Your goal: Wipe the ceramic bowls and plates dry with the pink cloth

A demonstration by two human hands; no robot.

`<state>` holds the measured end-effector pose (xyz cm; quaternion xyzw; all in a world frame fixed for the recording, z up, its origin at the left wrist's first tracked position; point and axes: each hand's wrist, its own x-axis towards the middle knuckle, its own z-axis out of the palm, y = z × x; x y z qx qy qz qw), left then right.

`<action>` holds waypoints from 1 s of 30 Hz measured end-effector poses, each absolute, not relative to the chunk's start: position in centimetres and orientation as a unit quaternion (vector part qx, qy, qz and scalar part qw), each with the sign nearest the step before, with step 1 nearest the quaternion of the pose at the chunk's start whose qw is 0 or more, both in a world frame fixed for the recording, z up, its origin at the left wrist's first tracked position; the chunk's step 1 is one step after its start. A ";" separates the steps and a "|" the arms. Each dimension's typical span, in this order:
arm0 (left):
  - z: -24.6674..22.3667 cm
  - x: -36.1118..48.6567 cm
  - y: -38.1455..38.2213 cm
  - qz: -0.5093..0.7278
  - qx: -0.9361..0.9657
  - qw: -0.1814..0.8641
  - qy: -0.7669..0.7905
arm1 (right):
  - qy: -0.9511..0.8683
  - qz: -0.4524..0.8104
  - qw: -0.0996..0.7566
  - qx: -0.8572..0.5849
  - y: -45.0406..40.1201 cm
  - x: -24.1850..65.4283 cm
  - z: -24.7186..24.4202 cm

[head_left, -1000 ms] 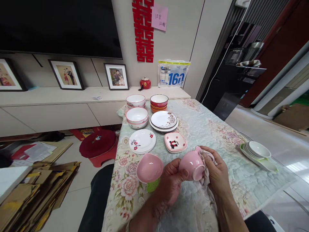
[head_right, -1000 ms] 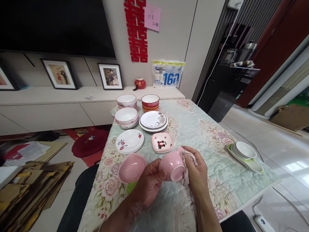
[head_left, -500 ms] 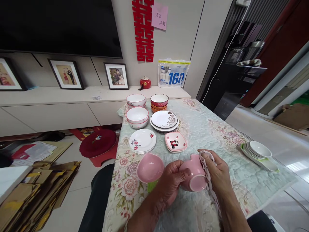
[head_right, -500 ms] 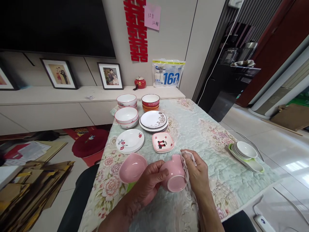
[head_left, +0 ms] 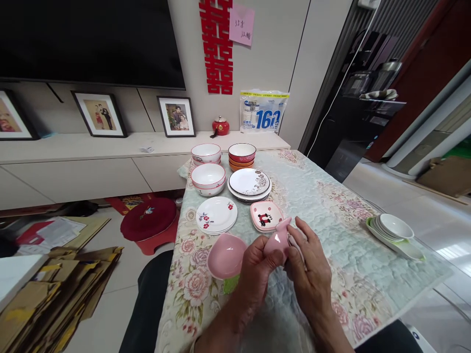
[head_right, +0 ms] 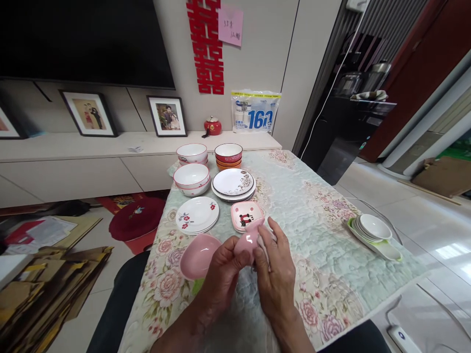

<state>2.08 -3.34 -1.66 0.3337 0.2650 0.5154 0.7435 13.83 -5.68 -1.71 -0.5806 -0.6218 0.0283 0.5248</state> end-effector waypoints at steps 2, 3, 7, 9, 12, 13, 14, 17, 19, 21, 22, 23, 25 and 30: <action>-1.7 2.1 -3.6 0.499 0.362 0.739 0.271 | -0.642 -0.024 0.524 -0.559 -6.0 13.6 -1.3; -1.7 2.1 -3.7 0.491 0.379 0.734 0.276 | -0.642 -0.043 0.531 -0.551 -6.2 13.5 -1.2; -1.7 1.9 -3.8 0.465 0.447 0.702 0.304 | -0.606 -0.045 0.567 -0.556 -6.1 14.1 -1.3; -1.9 1.7 -3.6 0.461 0.465 0.688 0.314 | -0.563 0.009 0.598 -0.570 -5.9 14.6 -1.6; -2.2 1.5 -3.4 0.457 0.464 0.692 0.310 | -0.497 0.106 0.644 -0.572 -5.3 15.5 -2.1; -2.3 1.5 -3.4 0.457 0.462 0.695 0.308 | -0.475 0.136 0.652 -0.574 -5.1 15.8 -2.1; -2.3 1.5 -3.3 0.457 0.459 0.697 0.306 | -0.450 0.173 0.657 -0.579 -4.9 16.0 -2.1; -2.5 1.5 -3.3 0.459 0.450 0.711 0.284 | -0.347 0.329 0.662 -0.578 -4.4 16.8 -2.0; -2.5 1.5 -3.4 0.459 0.442 0.726 0.259 | -0.287 0.424 0.660 -0.551 -4.2 17.1 -1.9; -2.5 1.5 -3.4 0.462 0.430 0.739 0.237 | -0.256 0.460 0.666 -0.528 -4.1 17.2 -1.8; -2.5 1.5 -3.3 0.466 0.425 0.740 0.233 | -0.253 0.459 0.669 -0.527 -4.2 17.2 -1.7; -2.5 1.5 -3.3 0.470 0.424 0.738 0.235 | -0.258 0.446 0.668 -0.537 -4.3 17.1 -1.6; -2.4 1.5 -3.3 0.472 0.431 0.724 0.259 | -0.303 0.380 0.654 -0.579 -4.8 16.6 -1.2; -1.6 1.7 -3.4 0.470 0.432 0.709 0.299 | -0.597 0.106 0.563 -0.562 -6.4 14.8 0.3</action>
